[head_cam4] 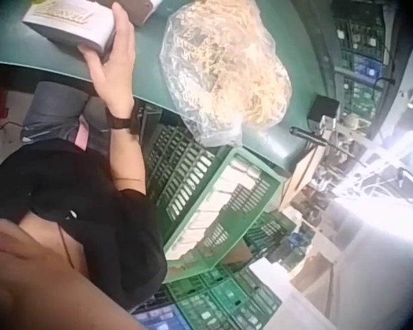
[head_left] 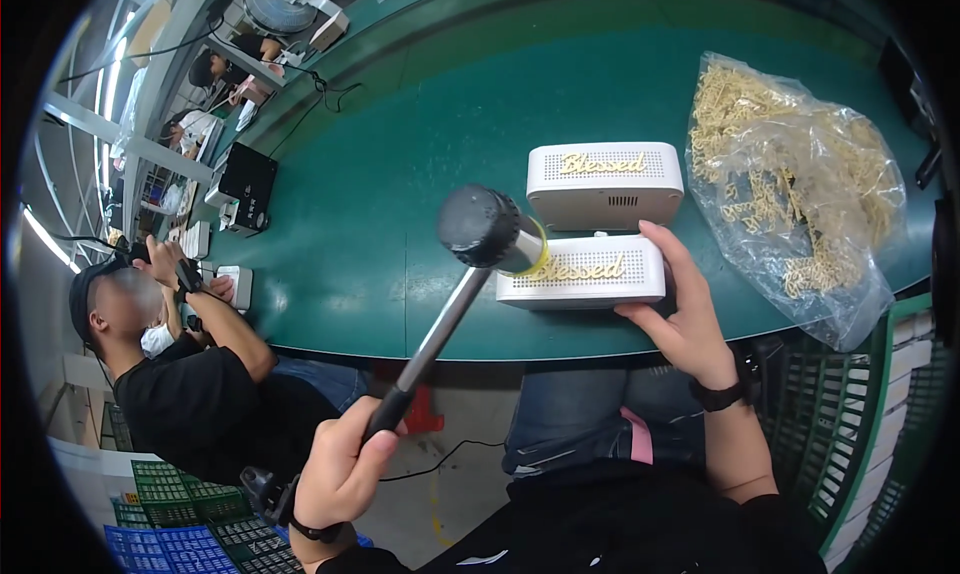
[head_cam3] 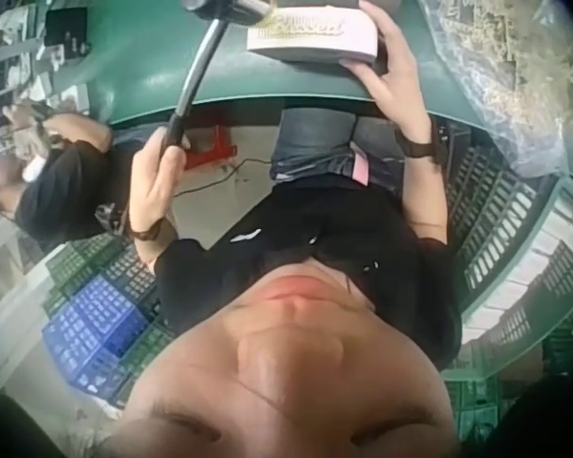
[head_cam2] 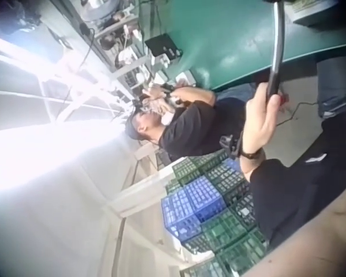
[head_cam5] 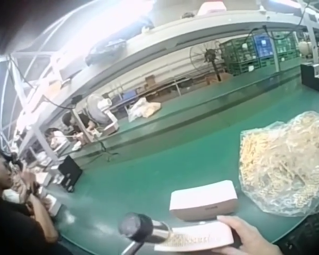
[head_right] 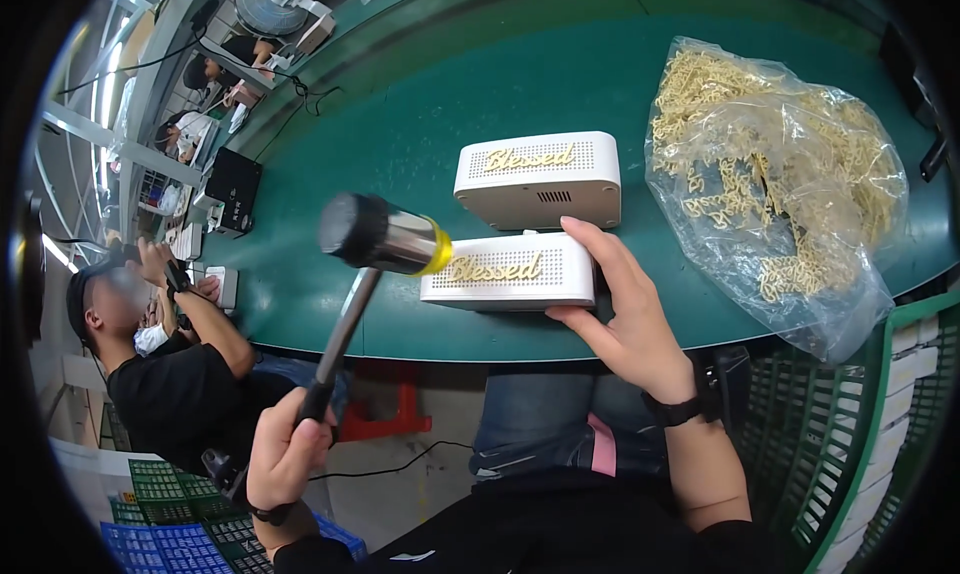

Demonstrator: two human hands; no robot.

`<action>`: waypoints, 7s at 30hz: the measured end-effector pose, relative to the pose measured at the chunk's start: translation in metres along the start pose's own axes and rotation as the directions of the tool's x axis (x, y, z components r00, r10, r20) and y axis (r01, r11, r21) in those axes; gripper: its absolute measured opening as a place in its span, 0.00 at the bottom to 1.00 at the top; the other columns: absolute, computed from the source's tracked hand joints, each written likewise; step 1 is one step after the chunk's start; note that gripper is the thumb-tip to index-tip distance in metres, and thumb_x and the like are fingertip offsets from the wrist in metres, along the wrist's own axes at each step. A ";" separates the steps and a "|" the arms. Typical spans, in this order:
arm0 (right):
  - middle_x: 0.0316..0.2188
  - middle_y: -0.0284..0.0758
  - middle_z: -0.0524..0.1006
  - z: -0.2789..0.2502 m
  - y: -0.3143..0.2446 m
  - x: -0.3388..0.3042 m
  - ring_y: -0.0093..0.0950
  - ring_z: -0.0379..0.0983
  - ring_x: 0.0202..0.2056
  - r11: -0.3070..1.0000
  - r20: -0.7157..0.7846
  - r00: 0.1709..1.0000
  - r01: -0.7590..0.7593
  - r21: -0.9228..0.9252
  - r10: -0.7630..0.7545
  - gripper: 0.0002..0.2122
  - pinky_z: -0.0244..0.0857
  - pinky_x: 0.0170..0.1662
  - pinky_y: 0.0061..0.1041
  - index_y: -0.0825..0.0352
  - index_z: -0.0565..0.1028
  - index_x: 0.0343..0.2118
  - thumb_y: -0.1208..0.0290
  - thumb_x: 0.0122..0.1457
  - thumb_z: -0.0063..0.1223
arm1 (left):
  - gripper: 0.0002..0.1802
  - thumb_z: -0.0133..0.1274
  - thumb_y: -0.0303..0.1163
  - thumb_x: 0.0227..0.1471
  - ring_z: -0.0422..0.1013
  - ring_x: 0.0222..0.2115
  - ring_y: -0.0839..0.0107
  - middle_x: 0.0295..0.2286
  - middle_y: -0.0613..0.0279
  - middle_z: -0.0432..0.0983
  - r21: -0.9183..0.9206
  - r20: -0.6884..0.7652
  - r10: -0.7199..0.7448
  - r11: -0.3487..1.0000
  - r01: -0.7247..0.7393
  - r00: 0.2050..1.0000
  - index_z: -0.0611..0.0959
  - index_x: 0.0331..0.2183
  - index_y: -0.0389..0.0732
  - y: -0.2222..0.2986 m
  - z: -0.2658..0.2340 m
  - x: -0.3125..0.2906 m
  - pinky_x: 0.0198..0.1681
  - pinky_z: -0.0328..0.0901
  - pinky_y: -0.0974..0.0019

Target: The person picks up a gold emblem from a bag, presses it onto a white speaker, and taps it into place with a mallet before placing the speaker into a green crate.

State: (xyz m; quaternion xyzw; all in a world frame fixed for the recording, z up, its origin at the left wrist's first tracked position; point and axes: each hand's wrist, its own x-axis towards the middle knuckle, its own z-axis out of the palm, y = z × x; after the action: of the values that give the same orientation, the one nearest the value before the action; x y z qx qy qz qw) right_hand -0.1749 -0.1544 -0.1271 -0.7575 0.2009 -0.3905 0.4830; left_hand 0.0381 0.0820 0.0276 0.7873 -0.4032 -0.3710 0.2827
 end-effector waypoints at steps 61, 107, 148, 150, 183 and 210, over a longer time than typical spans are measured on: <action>0.61 0.54 0.54 -0.015 -0.065 0.008 0.56 0.51 0.61 0.603 -0.296 0.954 -0.214 -0.769 -0.039 0.29 0.49 0.60 0.49 0.64 0.70 0.53 0.61 0.46 0.62 | 0.33 0.64 0.31 0.44 0.67 0.48 0.49 0.48 0.47 0.67 0.321 -0.047 0.782 0.601 -0.732 0.622 0.71 0.52 0.37 0.052 0.074 0.204 0.50 0.64 0.56; 0.41 0.40 0.78 -0.374 -0.167 -0.194 0.30 0.76 0.38 0.267 -0.959 0.215 -0.928 -0.260 -0.187 0.26 0.68 0.42 0.26 0.69 0.76 0.47 0.57 0.47 0.60 | 0.20 0.53 0.30 0.54 0.68 0.48 0.52 0.46 0.44 0.72 0.132 -0.289 0.651 0.754 -0.644 0.702 0.75 0.47 0.30 -0.030 0.128 0.129 0.54 0.59 0.56; 0.38 0.40 0.73 -0.201 -0.018 -0.001 0.42 0.72 0.42 0.531 0.252 0.919 0.056 -0.846 0.304 0.16 0.67 0.46 0.31 0.68 0.72 0.46 0.83 0.53 0.48 | 0.19 0.51 0.22 0.34 0.70 0.47 0.52 0.42 0.52 0.75 0.236 -0.264 0.642 0.767 -0.597 0.720 0.79 0.35 0.36 -0.034 0.134 0.136 0.62 0.49 0.43; 0.41 0.40 0.72 -0.198 -0.012 0.007 0.41 0.71 0.44 0.529 0.133 0.957 -0.025 -0.848 0.259 0.18 0.66 0.47 0.33 0.67 0.71 0.48 0.85 0.52 0.48 | 0.19 0.51 0.22 0.34 0.70 0.46 0.52 0.42 0.52 0.76 0.230 -0.273 0.639 0.769 -0.597 0.719 0.80 0.35 0.36 -0.037 0.132 0.136 0.61 0.50 0.43; 0.25 0.46 0.73 -0.171 -0.008 0.042 0.45 0.72 0.31 0.263 0.099 0.992 0.076 -0.962 0.075 0.09 0.65 0.32 0.42 0.68 0.70 0.32 0.79 0.45 0.49 | 0.14 0.54 0.22 0.37 0.72 0.44 0.54 0.39 0.54 0.77 0.190 -0.322 0.611 0.790 -0.582 0.723 0.81 0.33 0.38 -0.035 0.128 0.139 0.59 0.53 0.44; 0.27 0.41 0.75 -0.101 -0.100 0.037 0.38 0.72 0.26 0.219 0.580 0.639 0.745 -0.630 -0.505 0.09 0.67 0.31 0.33 0.74 0.74 0.29 0.87 0.41 0.57 | 0.17 0.56 0.27 0.46 0.69 0.48 0.59 0.42 0.57 0.74 0.043 -0.365 0.655 0.722 -0.691 0.662 0.78 0.41 0.39 -0.049 0.136 0.139 0.60 0.54 0.47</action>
State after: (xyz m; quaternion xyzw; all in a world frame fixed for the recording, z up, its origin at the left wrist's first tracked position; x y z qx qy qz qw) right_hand -0.2393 -0.1927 -0.0007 -0.9440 -0.0280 -0.3057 -0.1209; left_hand 0.0042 -0.0299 -0.1349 0.6205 -0.5886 -0.1112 0.5060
